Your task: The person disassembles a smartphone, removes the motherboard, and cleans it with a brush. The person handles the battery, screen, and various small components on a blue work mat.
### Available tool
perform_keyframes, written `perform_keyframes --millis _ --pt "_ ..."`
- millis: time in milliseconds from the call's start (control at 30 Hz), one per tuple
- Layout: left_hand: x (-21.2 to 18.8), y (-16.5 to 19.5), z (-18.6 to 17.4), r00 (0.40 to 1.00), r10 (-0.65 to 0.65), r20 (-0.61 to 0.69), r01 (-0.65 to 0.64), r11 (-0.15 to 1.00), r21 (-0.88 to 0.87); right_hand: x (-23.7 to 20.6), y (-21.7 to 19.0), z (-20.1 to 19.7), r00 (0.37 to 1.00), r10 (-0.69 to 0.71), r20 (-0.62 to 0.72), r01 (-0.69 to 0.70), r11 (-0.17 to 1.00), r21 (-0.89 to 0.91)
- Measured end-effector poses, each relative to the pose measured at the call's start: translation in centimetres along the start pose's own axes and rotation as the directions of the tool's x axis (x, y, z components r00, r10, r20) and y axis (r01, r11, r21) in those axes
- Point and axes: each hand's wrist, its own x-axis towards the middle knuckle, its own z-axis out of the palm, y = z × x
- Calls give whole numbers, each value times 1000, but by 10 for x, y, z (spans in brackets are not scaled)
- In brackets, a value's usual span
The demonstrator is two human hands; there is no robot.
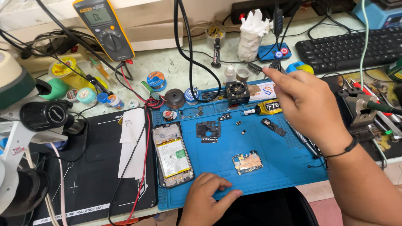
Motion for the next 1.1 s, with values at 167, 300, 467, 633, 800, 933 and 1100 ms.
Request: perform_keyframes --millis 167,300,467,633,800,933,1100 --pt "0 1 -2 1000 9 3 -9 1000 -2 17 -8 -3 996 -75 -44 75 997 12" --pt "1 2 -4 1000 14 11 -14 1000 -2 25 -15 -15 981 -161 -111 162 987 -2" --pt "1 2 -5 999 -1 33 2 1000 -8 20 -12 -32 983 -71 -168 63 996 -57" --pt "1 -1 -4 998 -20 53 21 999 -25 4 0 -39 980 -70 -187 51 993 -105" --pt "2 -4 -2 996 -57 70 59 998 -20 -20 28 -43 980 -40 -195 7 987 -163" --pt "3 -4 -2 998 -43 54 43 999 -14 -35 63 -43 956 173 -237 -177 984 4" --pt "3 3 -4 998 -22 51 23 999 -25 -51 90 -45 914 332 -232 -314 943 113"
